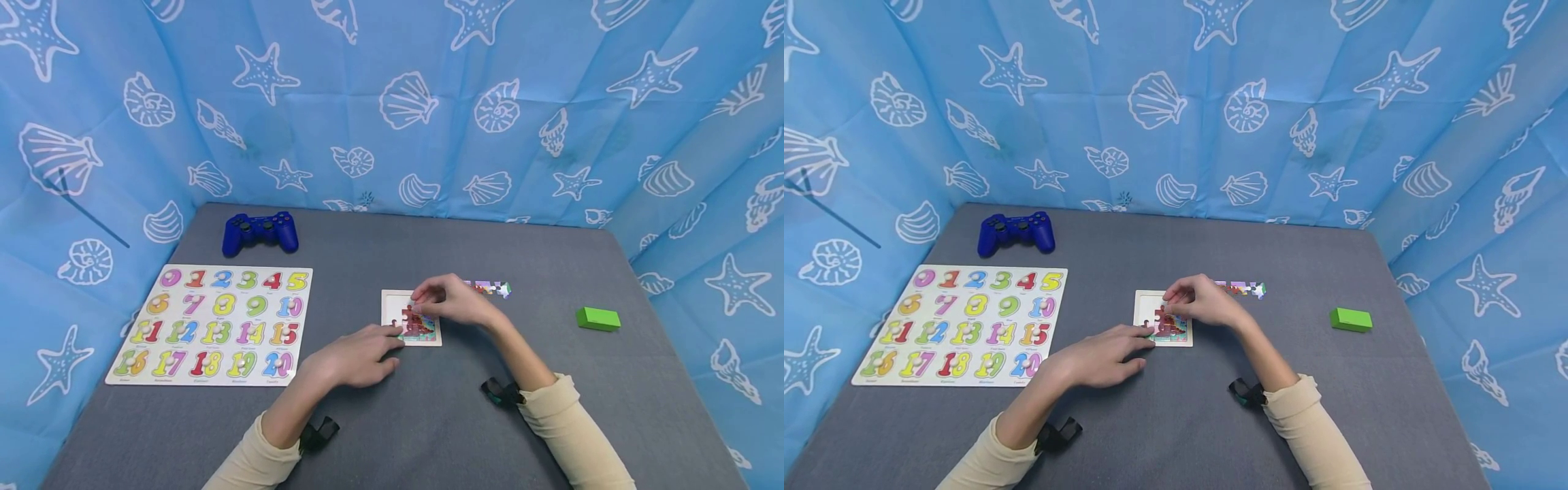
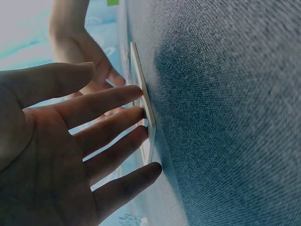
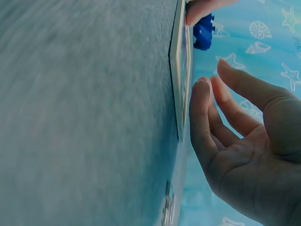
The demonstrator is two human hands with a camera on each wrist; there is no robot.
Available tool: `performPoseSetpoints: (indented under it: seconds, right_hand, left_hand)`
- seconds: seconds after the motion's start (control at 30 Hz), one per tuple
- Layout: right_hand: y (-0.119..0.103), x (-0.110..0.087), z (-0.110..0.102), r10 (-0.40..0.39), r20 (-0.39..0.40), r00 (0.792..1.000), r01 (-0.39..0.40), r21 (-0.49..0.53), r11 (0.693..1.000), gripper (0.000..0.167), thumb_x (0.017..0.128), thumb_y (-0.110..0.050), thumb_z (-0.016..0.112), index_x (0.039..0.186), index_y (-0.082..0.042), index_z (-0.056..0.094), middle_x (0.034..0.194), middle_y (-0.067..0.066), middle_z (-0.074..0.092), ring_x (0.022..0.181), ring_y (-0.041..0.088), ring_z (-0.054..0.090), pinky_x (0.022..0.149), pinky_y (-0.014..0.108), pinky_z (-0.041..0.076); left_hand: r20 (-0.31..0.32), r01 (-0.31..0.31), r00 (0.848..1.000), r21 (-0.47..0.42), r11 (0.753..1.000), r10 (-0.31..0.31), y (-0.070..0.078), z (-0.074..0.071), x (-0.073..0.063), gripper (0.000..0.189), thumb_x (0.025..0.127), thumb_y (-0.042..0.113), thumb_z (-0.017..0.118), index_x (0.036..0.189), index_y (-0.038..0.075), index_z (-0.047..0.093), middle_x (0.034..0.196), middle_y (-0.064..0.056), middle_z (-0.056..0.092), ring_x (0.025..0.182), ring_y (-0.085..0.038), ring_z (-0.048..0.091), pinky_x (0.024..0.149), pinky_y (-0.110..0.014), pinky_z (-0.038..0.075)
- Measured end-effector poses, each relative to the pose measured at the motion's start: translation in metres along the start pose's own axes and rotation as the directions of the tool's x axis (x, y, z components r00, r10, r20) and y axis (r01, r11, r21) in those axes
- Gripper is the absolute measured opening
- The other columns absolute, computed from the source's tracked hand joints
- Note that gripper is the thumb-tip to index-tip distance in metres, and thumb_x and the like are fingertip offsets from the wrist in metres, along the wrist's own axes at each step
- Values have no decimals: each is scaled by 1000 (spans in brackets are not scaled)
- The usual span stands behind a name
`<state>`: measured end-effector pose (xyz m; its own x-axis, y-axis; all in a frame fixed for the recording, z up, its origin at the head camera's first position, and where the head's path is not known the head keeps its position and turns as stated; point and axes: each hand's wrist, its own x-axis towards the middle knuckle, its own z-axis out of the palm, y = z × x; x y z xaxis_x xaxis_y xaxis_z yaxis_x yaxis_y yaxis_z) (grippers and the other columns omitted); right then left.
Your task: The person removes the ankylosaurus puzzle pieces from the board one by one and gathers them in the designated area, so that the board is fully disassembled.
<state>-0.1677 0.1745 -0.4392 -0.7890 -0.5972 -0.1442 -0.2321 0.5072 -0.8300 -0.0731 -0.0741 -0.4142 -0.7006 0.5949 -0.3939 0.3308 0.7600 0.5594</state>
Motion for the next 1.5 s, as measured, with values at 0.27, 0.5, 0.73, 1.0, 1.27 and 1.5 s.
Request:
performPoseSetpoints:
  seconds: [0.27,0.5,0.73,1.0,1.27,1.5]
  right_hand:
    - [-2,9,6,29,34,999,-28,-46,999,20,97,-11,81,112,3,79,98,13,80,84,9,69,74,18,56]
    - [-5,13,10,85,12,996,-83,-122,989,16,93,-12,86,104,-2,81,88,5,77,78,7,65,69,19,54]
    - [-8,15,14,98,20,995,-92,-207,974,21,91,-14,88,104,-4,75,90,5,73,81,9,64,73,21,55]
    - [-12,11,14,90,7,996,-86,-229,970,26,91,-12,88,107,-4,69,96,7,70,86,12,64,78,23,55]
    - [-11,5,13,35,9,999,-33,-147,989,25,92,-6,86,106,-4,65,94,8,69,85,11,64,76,22,56]
    - [-4,-2,8,-25,22,999,25,-10,1000,18,96,-1,79,107,-2,66,92,10,69,85,12,68,78,24,59]
  left_hand:
    - [-6,-5,1000,-5,1000,5,0,0,-1,48,112,28,58,157,12,59,176,-2,41,164,-26,39,130,-56,40]
    - [-2,3,1000,-1,1000,-3,1,0,-1,48,113,29,57,157,13,59,176,-1,41,164,-25,38,129,-58,40]
    - [-4,6,1000,6,1000,-6,1,1,-1,47,112,28,58,157,13,59,176,-1,41,163,-25,39,128,-57,42]
    - [0,-15,1000,10,1000,15,1,1,1,47,112,27,58,156,11,60,175,-3,42,162,-25,40,128,-54,43]
    - [-6,-17,1000,7,1000,17,1,1,0,47,112,26,58,156,10,60,175,-3,42,163,-26,40,129,-54,42]
    - [-5,-18,1000,12,1000,18,1,0,1,46,112,26,58,155,10,60,175,-3,42,162,-26,41,130,-52,41]
